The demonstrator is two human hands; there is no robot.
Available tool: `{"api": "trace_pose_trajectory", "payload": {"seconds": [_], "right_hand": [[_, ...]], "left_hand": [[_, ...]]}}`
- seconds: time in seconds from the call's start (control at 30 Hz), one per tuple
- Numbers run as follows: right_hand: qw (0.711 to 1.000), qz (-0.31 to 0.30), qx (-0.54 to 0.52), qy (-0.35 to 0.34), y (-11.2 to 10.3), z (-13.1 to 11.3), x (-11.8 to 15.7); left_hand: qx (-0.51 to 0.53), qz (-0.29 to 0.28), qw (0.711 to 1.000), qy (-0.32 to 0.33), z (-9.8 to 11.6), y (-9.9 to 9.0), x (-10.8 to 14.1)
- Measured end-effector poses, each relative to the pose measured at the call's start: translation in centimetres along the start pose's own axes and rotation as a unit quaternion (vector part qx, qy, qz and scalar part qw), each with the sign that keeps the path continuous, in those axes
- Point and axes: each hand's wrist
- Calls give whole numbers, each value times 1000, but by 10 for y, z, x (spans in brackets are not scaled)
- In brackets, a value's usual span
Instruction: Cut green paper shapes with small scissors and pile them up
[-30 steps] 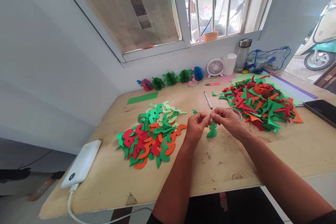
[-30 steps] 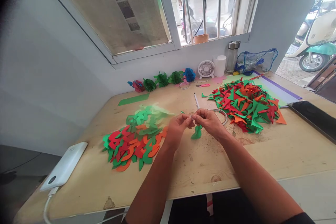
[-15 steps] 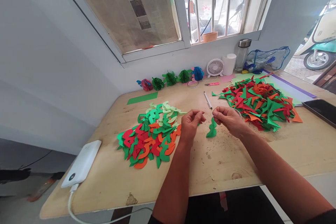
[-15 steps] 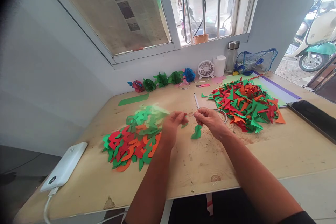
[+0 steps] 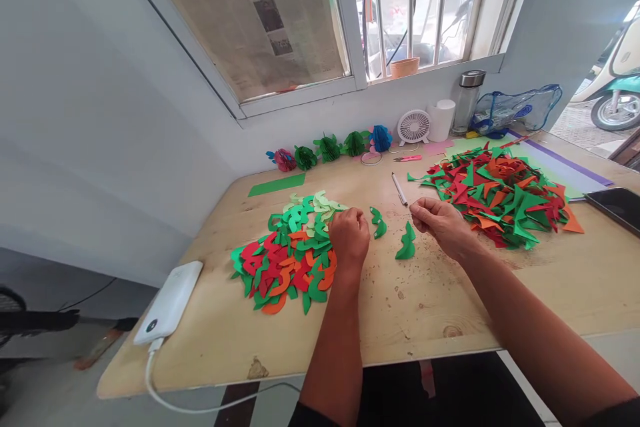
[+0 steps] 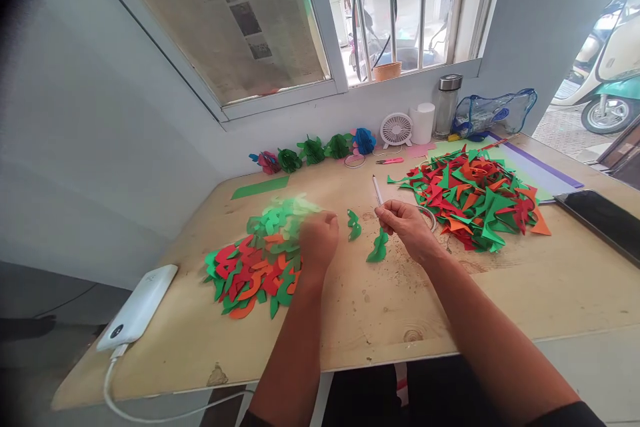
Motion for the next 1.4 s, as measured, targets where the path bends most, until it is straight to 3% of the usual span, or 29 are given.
{"api": "trace_pose_trajectory", "payload": {"seconds": [0.13, 0.27, 0.47, 0.73, 1.07, 1.17, 1.27, 1.4], "right_hand": [[1000, 8, 0, -2, 0, -1, 0], [1000, 25, -4, 2, 0, -2, -1], [999, 30, -19, 9, -2, 2, -2], [999, 32, -8, 11, -2, 1, -2], [999, 40, -13, 23, -1, 2, -1], [999, 37, -9, 23, -1, 1, -1], [999, 39, -10, 20, 0, 0, -1], [999, 44, -22, 15, 0, -2, 0]], "left_hand": [[31, -23, 999, 28, 4, 5, 4], [52, -84, 988, 115, 18, 14, 19], [-20, -175, 970, 170, 34, 25, 40], [-59, -191, 972, 122, 39, 22, 43], [24, -205, 974, 97, 37, 25, 45], [90, -213, 970, 74, 37, 27, 43], [230, -239, 943, 31, 36, 26, 37], [396, -283, 873, -32, 33, 23, 31]]}}
Point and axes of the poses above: each hand's wrist, its own x-axis away from the middle knuckle, its own y-axis out of the palm, z = x × y, and after that the axes turned 15 degrees about -y, right-handed
